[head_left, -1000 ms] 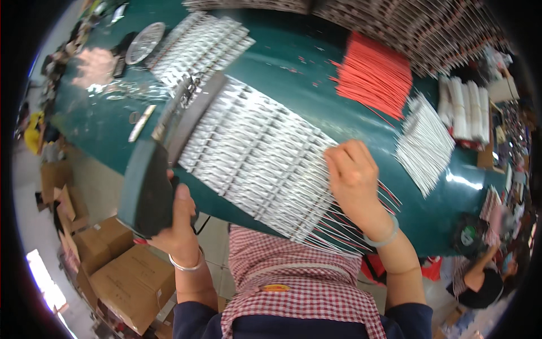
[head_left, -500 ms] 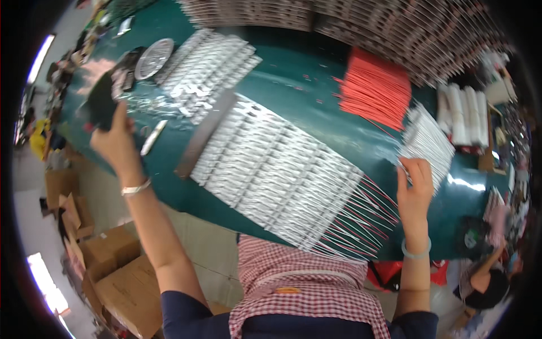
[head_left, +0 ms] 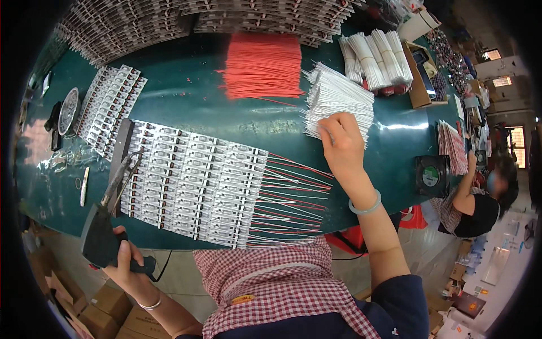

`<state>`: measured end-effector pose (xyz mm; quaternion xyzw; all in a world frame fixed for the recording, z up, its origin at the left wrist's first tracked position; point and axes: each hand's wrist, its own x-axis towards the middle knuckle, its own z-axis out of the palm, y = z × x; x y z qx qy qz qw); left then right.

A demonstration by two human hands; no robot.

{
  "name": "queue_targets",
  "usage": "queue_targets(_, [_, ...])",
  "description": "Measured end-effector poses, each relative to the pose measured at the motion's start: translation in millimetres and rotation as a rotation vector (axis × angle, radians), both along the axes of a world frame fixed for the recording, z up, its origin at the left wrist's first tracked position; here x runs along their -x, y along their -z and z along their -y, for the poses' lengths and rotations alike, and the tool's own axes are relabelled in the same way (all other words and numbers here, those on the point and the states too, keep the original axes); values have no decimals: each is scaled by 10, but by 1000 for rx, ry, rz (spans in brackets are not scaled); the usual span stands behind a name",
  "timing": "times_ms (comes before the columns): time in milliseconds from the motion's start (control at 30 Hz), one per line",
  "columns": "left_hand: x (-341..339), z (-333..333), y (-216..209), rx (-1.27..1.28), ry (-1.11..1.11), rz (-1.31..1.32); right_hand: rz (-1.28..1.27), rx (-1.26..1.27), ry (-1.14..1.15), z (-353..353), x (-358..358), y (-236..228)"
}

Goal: The person uses a soldering iron to attach red and white wires to a grid of small electronic components on a green workbench. They repeatedly pick up wires, insert them into the component slots, and apply the soldering iron to secure them.

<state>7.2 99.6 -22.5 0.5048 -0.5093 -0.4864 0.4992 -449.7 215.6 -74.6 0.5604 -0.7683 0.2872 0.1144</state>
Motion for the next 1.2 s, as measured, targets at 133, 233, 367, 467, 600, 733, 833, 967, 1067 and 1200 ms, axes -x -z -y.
queue_targets(133, [37, -83, 8, -1, -3, -27, -65, 65, 44, 74, 101, 11])
queue_targets(233, [118, -132, -30, -28, -10, -47, -98, 30, 3, 123, 220, 9])
queue_targets(367, [173, -177, -21, -76, -30, -6, -58, -18, -29, 112, 306, 3])
queue_targets(467, [228, -225, -34, -94, -35, -36, -86, 23, -45, 163, 257, -91])
queue_targets(600, [478, -325, -32, -146, -27, -83, 63, 93, -178, 358, -156, -351])
queue_targets(733, [838, -486, 4, -243, 28, -155, 214, -4, -408, 657, -755, -321])
queue_targets(833, [959, -629, 34, -304, 44, -21, 322, -56, -432, 764, -941, -146])
queue_targets(967, [882, -692, 205, -173, 183, 90, 364, -96, -365, 747, -996, 0])
queue_targets(1067, [834, -722, 252, -172, 224, 186, 375, -108, -345, 744, -1025, 18])
queue_targets(1200, [799, -766, 255, -225, 241, 291, 395, -113, -335, 752, -1053, 48])
